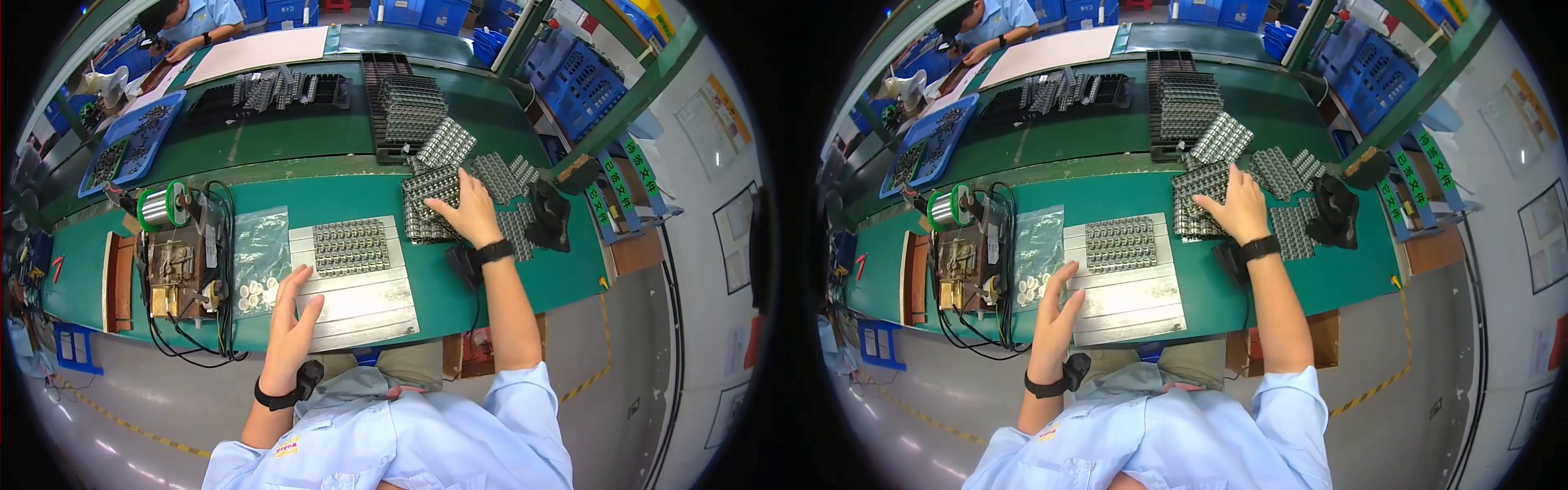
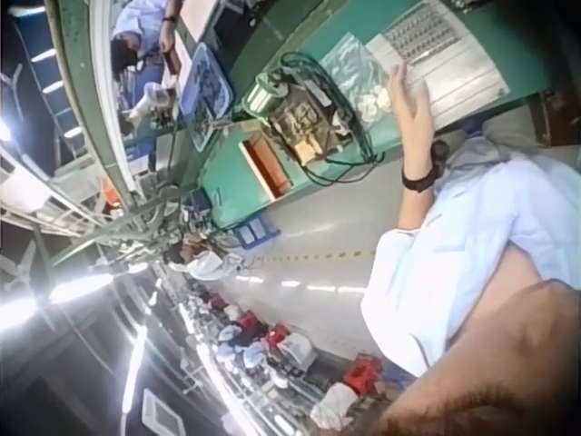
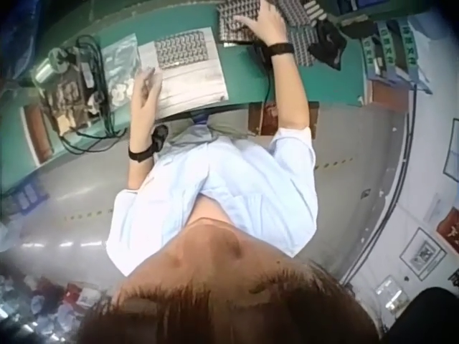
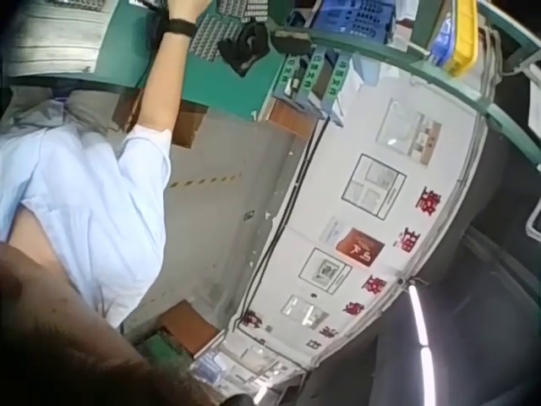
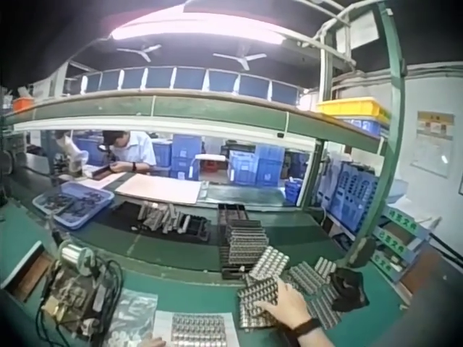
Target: The person picks up a metal strip and a circuit board, then presses the strip into the board by hand. They repeat this process for several circuit boards, picking up components and pressing them together on a metal plate.
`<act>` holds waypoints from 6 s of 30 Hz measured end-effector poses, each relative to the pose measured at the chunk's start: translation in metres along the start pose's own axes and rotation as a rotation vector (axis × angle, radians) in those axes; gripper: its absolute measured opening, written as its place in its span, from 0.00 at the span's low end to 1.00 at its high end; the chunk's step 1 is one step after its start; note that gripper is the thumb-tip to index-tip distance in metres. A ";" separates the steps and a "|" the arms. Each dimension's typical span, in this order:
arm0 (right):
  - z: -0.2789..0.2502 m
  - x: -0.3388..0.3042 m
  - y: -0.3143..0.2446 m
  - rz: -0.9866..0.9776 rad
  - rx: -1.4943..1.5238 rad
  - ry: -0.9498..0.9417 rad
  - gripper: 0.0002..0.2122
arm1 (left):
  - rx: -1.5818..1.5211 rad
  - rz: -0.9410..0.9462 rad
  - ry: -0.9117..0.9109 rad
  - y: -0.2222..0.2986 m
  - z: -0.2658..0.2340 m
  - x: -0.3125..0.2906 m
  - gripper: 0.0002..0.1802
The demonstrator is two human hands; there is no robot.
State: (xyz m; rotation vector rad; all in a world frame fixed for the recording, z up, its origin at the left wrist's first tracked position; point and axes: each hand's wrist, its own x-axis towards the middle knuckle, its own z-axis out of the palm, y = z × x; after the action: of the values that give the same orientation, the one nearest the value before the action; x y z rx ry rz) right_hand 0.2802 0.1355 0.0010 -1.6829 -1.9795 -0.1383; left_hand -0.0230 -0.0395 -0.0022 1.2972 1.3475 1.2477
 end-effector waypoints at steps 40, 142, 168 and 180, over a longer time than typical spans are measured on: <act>-0.048 -0.147 -0.049 0.051 0.759 -0.484 0.18 | 0.386 0.150 -0.119 -0.006 0.050 -0.019 0.11; -0.037 -0.190 -0.096 -0.598 -0.061 -0.158 0.19 | 0.733 0.509 -0.466 0.001 0.041 -0.039 0.32; -0.091 -0.065 -0.094 -0.469 0.279 -0.226 0.19 | 0.823 0.547 -0.120 -0.016 0.140 -0.005 0.10; -0.041 -0.027 -0.120 -0.624 0.203 -0.396 0.19 | 0.684 0.837 -0.257 0.012 0.089 -0.027 0.05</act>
State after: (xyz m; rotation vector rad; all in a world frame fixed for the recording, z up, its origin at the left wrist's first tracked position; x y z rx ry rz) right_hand 0.1826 0.0689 0.0549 -0.9710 -2.6591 0.1842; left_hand 0.0684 -0.0592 -0.0028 2.5892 1.0929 1.0800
